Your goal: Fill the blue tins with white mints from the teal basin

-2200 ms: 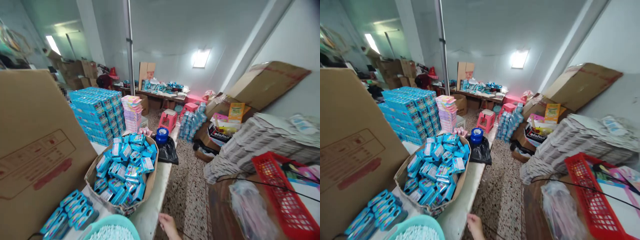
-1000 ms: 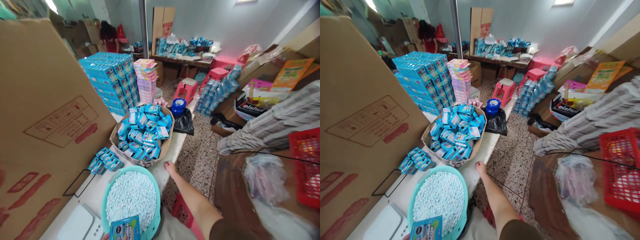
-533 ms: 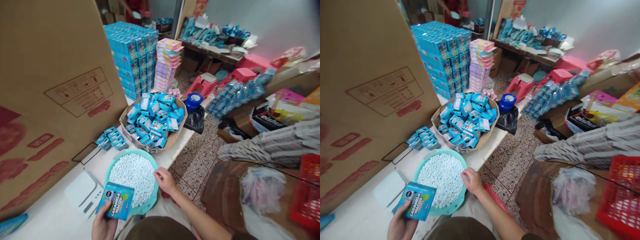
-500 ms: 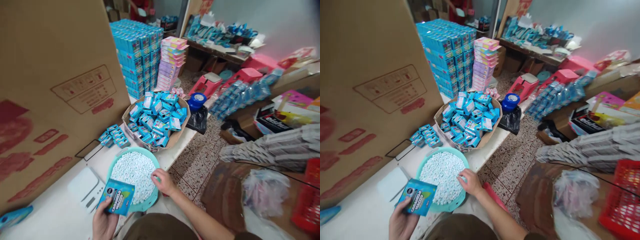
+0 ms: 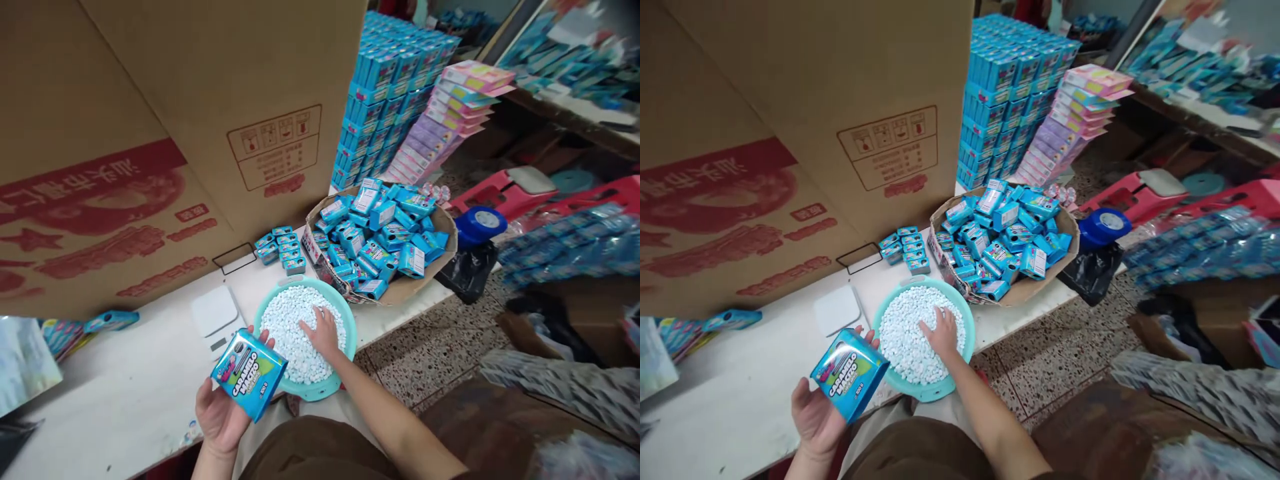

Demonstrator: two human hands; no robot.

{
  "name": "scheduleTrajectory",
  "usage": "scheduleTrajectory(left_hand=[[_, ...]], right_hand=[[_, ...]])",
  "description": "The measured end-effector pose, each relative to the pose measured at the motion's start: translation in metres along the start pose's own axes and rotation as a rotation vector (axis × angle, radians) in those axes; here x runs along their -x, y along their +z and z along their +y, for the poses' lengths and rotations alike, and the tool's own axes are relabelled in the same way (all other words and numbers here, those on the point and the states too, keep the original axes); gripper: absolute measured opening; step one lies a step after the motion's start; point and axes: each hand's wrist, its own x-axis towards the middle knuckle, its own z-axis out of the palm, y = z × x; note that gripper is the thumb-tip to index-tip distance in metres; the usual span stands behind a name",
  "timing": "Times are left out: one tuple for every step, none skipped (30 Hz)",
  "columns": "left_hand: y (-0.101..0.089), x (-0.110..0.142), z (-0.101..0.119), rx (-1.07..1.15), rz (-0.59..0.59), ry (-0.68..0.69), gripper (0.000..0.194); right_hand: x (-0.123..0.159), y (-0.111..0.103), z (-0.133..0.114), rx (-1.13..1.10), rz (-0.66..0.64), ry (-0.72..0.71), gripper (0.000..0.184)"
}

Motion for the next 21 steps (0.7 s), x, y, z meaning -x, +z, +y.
scheduleTrajectory(left_hand=[[-0.001,0.001,0.0,0.02,0.0,-0.019,0.099],[-0.002,0.001,-0.001,0.047,-0.005,-0.036,0.101],[-0.002,0.001,-0.001,0.083,-0.018,-0.052,0.104],[-0.003,0.001,-0.002,0.13,-0.043,-0.064,0.106],[-0.003,0.0,-0.003,0.189,-0.082,-0.077,0.107],[-0.003,0.0,-0.004,0.259,-0.132,-0.094,0.105],[-0.003,-0.001,-0.005,0.336,-0.187,-0.116,0.1],[-0.003,-0.002,-0.006,0.41,-0.241,-0.14,0.094],[-0.003,-0.002,-0.007,0.474,-0.284,-0.167,0.088],[-0.003,-0.003,-0.008,0.524,-0.316,-0.189,0.082],[-0.003,-0.004,-0.009,0.557,-0.333,-0.201,0.078],[-0.004,-0.006,-0.01,0.571,-0.335,-0.205,0.074],[-0.004,-0.007,-0.012,0.562,-0.323,-0.201,0.071],[-0.005,-0.009,-0.013,0.521,-0.301,-0.191,0.066],[-0.007,-0.011,-0.014,0.441,-0.263,-0.174,0.061],[-0.009,-0.013,-0.016,0.322,-0.213,-0.153,0.055],[-0.011,-0.015,-0.018,0.168,-0.16,-0.123,0.051],[-0.013,-0.018,-0.021,-0.007,-0.117,-0.076,0.048],[-0.016,-0.021,-0.024,-0.187,-0.083,-0.008,0.046],[-0.018,-0.024,-0.028,-0.362,-0.063,0.07,0.046],[-0.02,-0.027,-0.032,-0.521,-0.059,0.152,0.045]], right_hand=[[-0.005,0.0,-0.001,-0.075,-0.004,0.032,0.062],[-0.009,0.001,-0.002,-0.172,-0.014,0.081,0.056],[-0.014,0.001,-0.002,-0.273,-0.029,0.137,0.052],[-0.017,0.002,-0.001,-0.365,-0.046,0.194,0.049],[-0.02,0.003,-0.001,-0.439,-0.064,0.249,0.047],[-0.022,0.004,0.0,-0.489,-0.081,0.298,0.046],[-0.024,0.005,0.0,-0.52,-0.097,0.34,0.046],[-0.026,0.007,0.0,-0.544,-0.115,0.377,0.047],[-0.027,0.008,0.001,-0.582,-0.134,0.419,0.047],[-0.029,0.009,0.001,-0.627,-0.155,0.461,0.048],[-0.03,0.01,0.0,-0.678,-0.177,0.5,0.047],[-0.031,0.009,0.0,-0.733,-0.2,0.535,0.046],[-0.032,0.008,-0.001,-0.789,-0.224,0.566,0.045],[-0.033,0.005,-0.003,-0.842,-0.248,0.593,0.043],[-0.034,0.002,-0.004,-0.88,-0.27,0.611,0.04],[-0.034,-0.002,-0.006,-0.949,-0.297,0.649,0.037],[-0.034,-0.006,-0.008,-1.047,-0.326,0.704,0.034],[-0.033,-0.011,-0.011,-1.162,-0.351,0.767,0.03],[-0.032,-0.017,-0.014,-1.283,-0.372,0.829,0.026],[-0.03,-0.023,-0.017,-1.394,-0.387,0.88,0.023],[-0.028,-0.029,-0.021,-1.484,-0.397,0.914,0.021]])
